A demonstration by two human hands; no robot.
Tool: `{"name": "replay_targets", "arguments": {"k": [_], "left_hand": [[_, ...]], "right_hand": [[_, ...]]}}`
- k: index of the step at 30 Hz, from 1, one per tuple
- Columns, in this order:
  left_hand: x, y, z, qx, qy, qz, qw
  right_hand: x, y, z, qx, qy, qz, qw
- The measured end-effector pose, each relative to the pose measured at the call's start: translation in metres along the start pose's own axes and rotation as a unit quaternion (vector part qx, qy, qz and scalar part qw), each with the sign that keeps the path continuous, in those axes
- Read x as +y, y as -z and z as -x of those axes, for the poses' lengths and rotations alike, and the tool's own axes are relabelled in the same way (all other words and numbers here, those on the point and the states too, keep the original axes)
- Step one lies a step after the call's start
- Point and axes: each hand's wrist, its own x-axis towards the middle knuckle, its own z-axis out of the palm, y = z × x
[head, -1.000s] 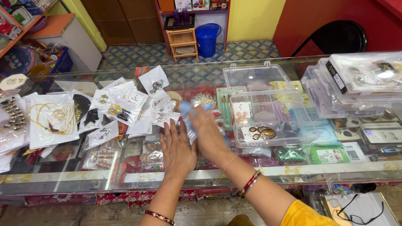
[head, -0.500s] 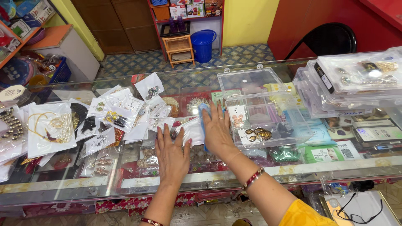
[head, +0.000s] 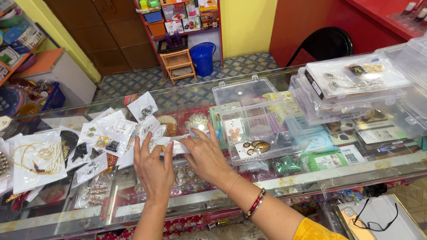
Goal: The person wipes individual packaged jewelry items with a blue cloth on a glass display counter. They pick up each item, wipe it, and place it into a clear plastic storage box. The person handles various types of jewelry, including earrings and necklaces, one by one.
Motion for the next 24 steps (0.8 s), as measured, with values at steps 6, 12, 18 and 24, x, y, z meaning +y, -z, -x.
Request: {"name": "replay_targets", "arguments": {"k": [6, 12, 18, 24], "left_hand": [[0.017, 0.001, -0.038, -0.021, 0.115, 0.341, 0.933], [0.036, -0.026, -0.060, -0.118, 0.164, 0.565, 0.800], [0.040, -0.052, -0.066, -0.143, 0.174, 0.533, 0.815], [0.064, -0.082, -0.063, -0.183, 0.200, 0.580, 0.768]], "right_hand": [[0.012, 0.020, -0.008, 0.093, -0.096, -0.188, 0.973], [0.065, 0.016, -0.015, 0.082, -0.184, -0.588, 0.783], [0.098, 0.009, -0.001, 0.091, -0.234, -0.611, 0.751], [0.121, 0.031, 0.017, 0.160, -0.304, -0.506, 0.791]]}}
